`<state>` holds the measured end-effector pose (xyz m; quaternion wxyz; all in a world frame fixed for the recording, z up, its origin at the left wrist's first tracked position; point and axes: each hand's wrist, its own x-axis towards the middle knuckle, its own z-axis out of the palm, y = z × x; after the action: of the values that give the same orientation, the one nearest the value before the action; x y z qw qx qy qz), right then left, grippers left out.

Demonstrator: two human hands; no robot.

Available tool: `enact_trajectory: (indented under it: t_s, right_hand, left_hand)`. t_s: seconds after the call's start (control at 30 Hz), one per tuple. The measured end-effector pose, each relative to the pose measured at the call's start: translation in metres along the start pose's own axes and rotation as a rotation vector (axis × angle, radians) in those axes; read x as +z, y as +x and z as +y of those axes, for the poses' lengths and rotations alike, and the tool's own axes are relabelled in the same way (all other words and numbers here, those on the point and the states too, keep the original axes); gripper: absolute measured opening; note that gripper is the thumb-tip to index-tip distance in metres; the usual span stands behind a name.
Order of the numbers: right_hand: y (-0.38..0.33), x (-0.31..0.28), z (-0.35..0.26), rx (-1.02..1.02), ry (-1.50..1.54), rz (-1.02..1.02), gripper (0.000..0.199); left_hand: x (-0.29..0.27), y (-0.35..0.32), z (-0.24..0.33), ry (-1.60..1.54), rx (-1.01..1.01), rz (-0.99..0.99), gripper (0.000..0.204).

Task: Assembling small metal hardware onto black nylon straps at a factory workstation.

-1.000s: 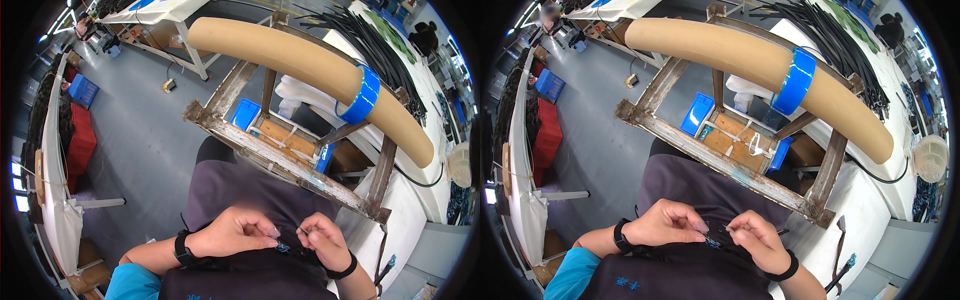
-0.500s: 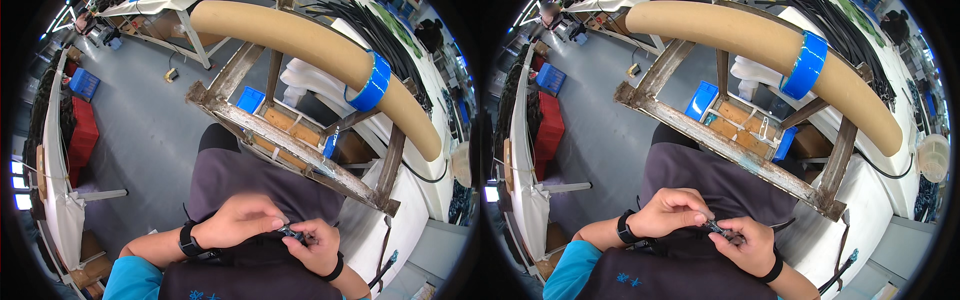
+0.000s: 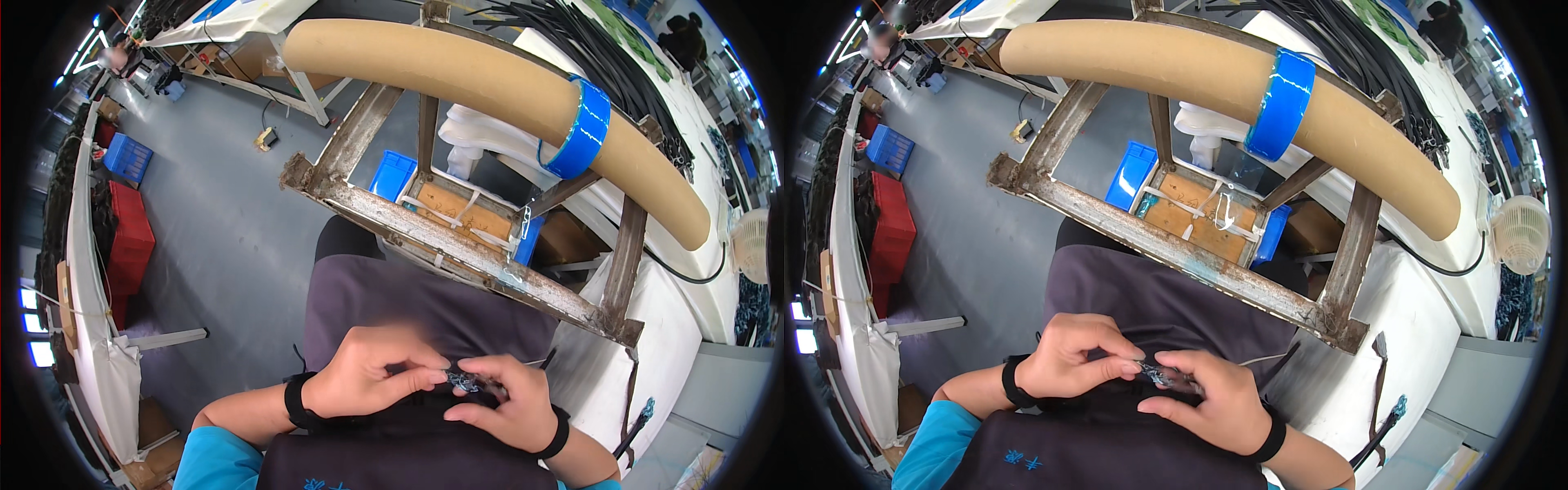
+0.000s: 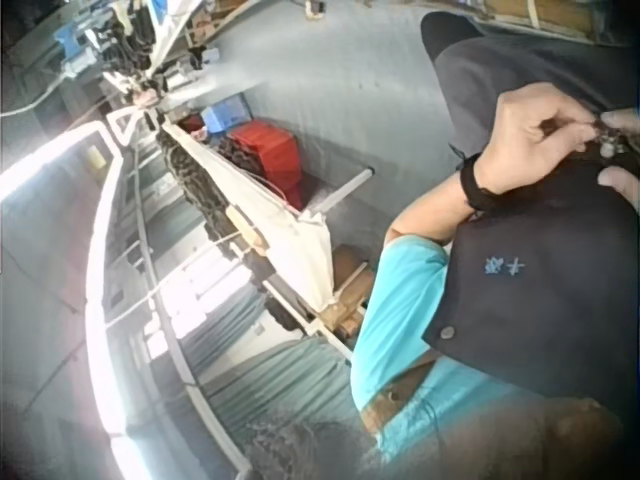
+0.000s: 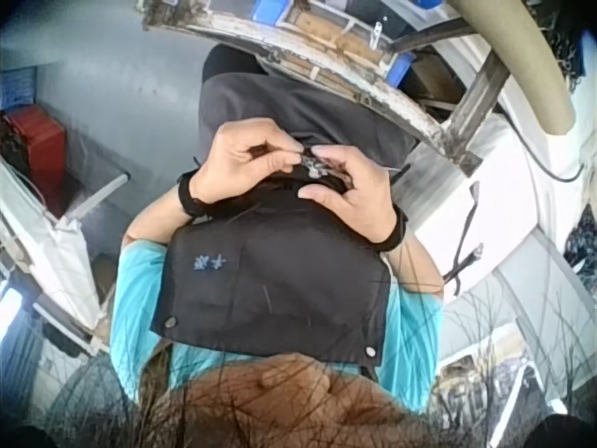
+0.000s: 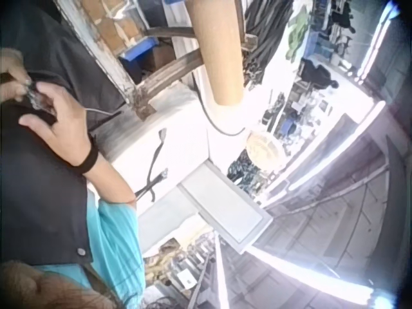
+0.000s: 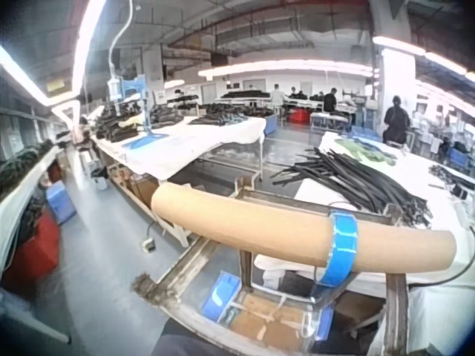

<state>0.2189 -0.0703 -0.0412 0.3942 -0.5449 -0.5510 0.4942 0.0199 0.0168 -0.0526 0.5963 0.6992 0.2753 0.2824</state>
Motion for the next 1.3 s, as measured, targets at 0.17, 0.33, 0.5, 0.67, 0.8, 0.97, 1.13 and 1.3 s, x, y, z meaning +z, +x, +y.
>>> enact_trajectory:
  t_s: [0.17,0.33,0.5,0.67,0.8,0.97,1.13,1.3]
  right_hand:
    - [-0.01,0.0,0.002,-0.088,-0.11,0.028,0.025]
    - [0.002,-0.014,0.006,0.343,0.457,-0.162,0.018]
    - [0.008,-0.029,0.003,0.766,0.799,-0.446,0.018]
    - [0.002,-0.028,-0.003,0.72,0.908,-0.487,0.021]
    - [-0.017,-0.029,-0.01,0.545,0.966,-0.309,0.031]
    - [-0.04,-0.031,-0.024,0.448,0.919,-0.092,0.032]
    - [-0.064,-0.035,-0.025,0.409,0.945,0.034,0.032]
    - [-0.089,-0.036,-0.039,0.219,0.512,0.2,0.031]
  left_hand:
    - [0.007,-0.005,0.006,-0.569,-0.402,0.02,0.016]
    - [-0.011,0.007,0.0,0.309,0.385,-0.177,0.024]
    - [-0.015,0.021,0.011,0.663,0.761,-0.243,0.02]
    - [-0.017,0.03,0.019,0.79,0.969,-0.239,0.013]
    - [-0.008,0.033,0.011,0.49,0.793,-0.246,0.019]
    - [0.033,0.018,0.025,-0.307,0.284,-0.053,0.029]
    - [0.039,0.034,0.025,-0.269,0.211,-0.249,0.024]
    - [0.058,0.048,0.045,0.018,0.375,-0.263,0.016]
